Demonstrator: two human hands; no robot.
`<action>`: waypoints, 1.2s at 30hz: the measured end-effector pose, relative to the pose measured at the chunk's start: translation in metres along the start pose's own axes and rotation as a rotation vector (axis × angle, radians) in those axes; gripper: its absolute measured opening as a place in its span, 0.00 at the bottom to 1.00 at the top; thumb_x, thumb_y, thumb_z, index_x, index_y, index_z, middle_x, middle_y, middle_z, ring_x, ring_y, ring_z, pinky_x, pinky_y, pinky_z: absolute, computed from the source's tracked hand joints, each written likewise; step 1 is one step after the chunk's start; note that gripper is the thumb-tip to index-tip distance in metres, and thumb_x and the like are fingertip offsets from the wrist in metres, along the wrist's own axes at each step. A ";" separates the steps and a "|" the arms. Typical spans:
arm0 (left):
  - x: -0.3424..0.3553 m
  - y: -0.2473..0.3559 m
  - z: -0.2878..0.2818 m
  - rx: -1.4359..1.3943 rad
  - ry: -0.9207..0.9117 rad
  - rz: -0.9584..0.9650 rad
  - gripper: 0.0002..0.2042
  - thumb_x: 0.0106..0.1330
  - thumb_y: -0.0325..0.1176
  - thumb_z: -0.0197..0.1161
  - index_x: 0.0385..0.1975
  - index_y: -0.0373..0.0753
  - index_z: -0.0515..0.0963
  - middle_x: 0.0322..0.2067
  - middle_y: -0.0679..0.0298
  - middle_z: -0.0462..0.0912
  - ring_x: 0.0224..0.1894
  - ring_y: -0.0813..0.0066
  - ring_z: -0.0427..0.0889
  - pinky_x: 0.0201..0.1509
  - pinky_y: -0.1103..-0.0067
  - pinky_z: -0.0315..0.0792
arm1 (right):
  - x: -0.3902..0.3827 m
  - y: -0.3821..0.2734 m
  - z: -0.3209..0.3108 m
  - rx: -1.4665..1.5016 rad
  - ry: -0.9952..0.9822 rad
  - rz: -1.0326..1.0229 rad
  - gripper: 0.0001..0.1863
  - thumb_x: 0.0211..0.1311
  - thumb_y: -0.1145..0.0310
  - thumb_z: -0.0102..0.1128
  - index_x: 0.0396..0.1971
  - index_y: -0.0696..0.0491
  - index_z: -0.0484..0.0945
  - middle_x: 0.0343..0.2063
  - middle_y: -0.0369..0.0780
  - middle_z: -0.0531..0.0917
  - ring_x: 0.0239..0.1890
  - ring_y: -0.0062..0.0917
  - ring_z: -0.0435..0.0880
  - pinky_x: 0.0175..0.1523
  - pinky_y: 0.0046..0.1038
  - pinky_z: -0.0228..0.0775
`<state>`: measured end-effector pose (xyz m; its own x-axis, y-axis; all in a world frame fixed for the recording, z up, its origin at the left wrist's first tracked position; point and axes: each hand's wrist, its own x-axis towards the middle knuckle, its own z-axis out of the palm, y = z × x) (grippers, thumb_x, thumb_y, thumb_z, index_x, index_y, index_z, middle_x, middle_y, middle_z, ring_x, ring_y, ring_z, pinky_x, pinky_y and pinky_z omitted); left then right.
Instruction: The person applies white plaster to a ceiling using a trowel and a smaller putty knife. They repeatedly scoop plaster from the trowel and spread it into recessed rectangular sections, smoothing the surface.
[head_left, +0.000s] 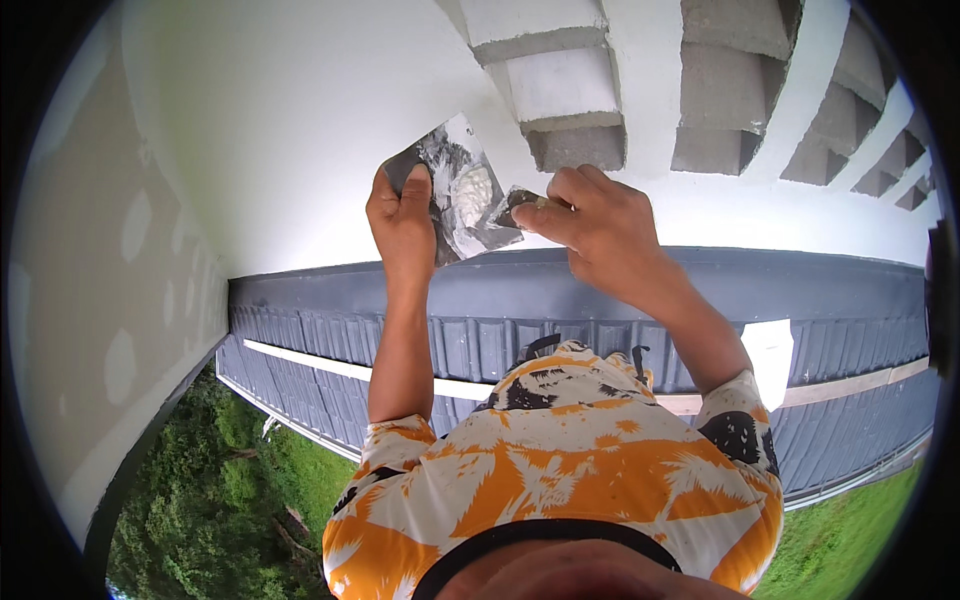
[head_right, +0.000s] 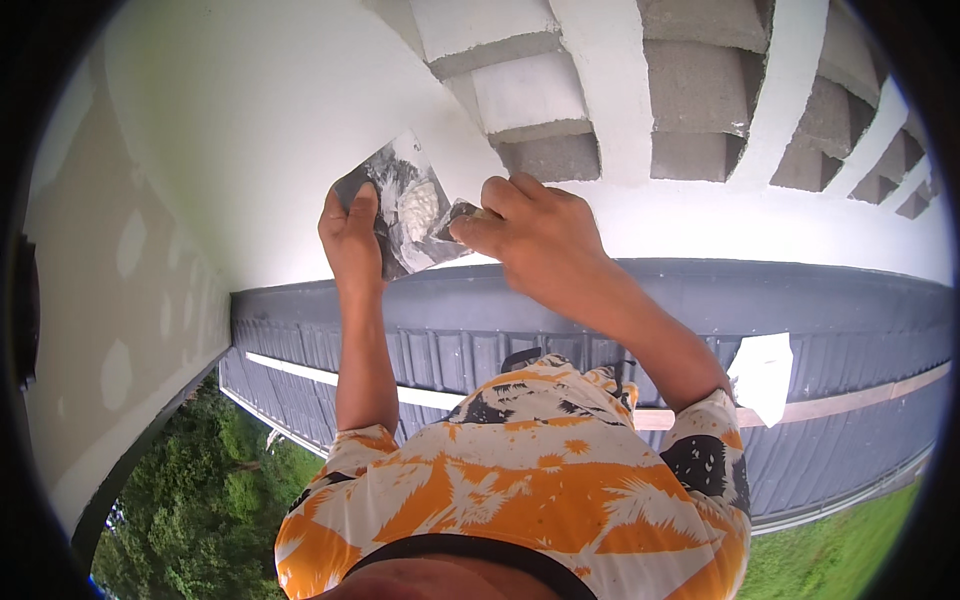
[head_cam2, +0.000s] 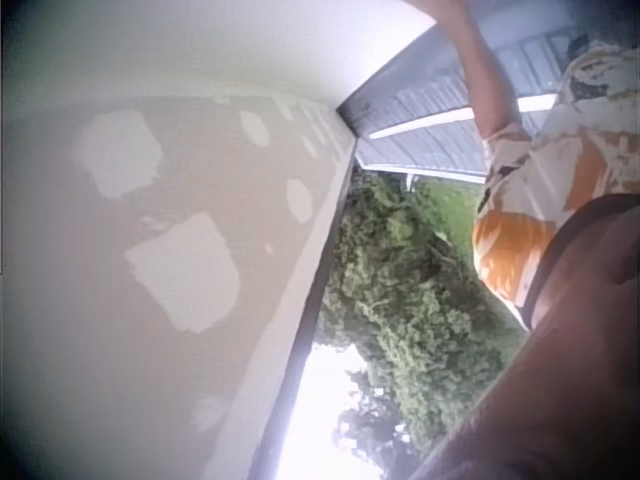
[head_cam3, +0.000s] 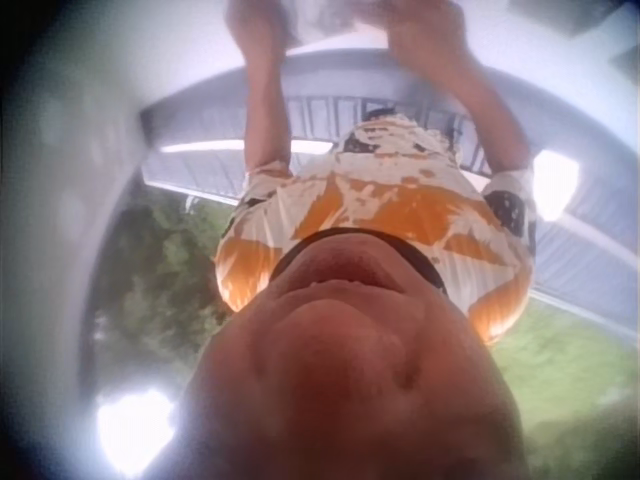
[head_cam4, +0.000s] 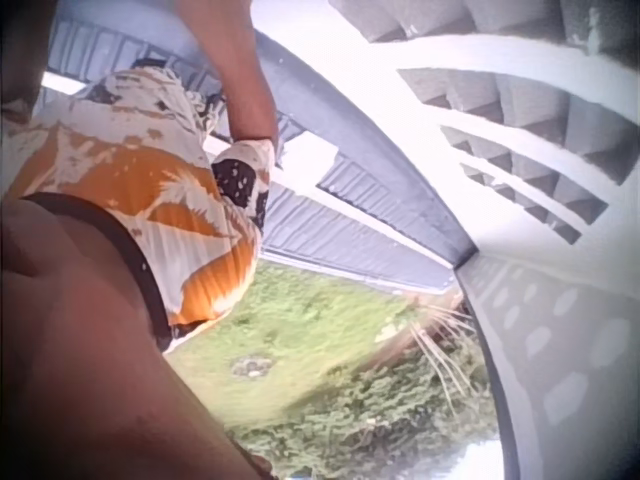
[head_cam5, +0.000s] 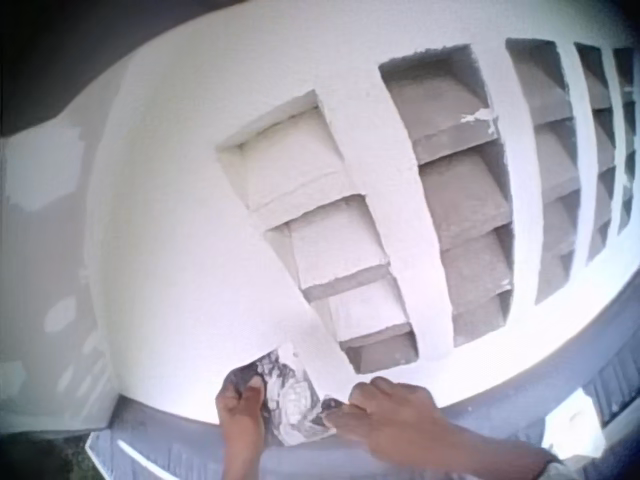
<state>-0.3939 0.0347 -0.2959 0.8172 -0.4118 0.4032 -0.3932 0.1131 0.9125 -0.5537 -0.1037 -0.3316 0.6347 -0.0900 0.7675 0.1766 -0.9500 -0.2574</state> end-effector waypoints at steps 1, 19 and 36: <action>0.001 0.000 -0.001 0.013 -0.022 0.012 0.05 0.72 0.26 0.55 0.39 0.32 0.77 0.31 0.71 0.78 0.33 0.87 0.70 0.40 0.86 0.66 | 0.004 0.000 0.003 -0.012 0.002 -0.001 0.16 0.44 0.80 0.64 0.33 0.44 0.86 0.26 0.32 0.72 0.31 0.24 0.75 0.28 0.27 0.70; 0.009 -0.027 -0.025 -0.460 0.090 -0.218 0.14 0.71 0.27 0.50 0.51 0.25 0.73 0.43 0.53 0.82 0.39 0.66 0.86 0.43 0.74 0.81 | -0.038 0.032 0.022 0.023 0.054 0.194 0.26 0.51 0.82 0.62 0.51 0.44 0.82 0.28 0.33 0.75 0.29 0.27 0.76 0.31 0.30 0.73; 0.024 0.004 -0.023 0.015 -0.084 0.008 0.06 0.72 0.27 0.57 0.42 0.34 0.78 0.35 0.71 0.80 0.37 0.85 0.72 0.46 0.86 0.66 | -0.008 -0.010 0.013 -0.092 -0.056 0.049 0.19 0.46 0.78 0.64 0.40 0.44 0.85 0.30 0.33 0.75 0.35 0.25 0.75 0.33 0.28 0.73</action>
<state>-0.3660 0.0460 -0.2813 0.7762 -0.4855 0.4023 -0.4061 0.1031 0.9080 -0.5505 -0.0894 -0.3429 0.6823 -0.1228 0.7207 0.0758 -0.9686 -0.2368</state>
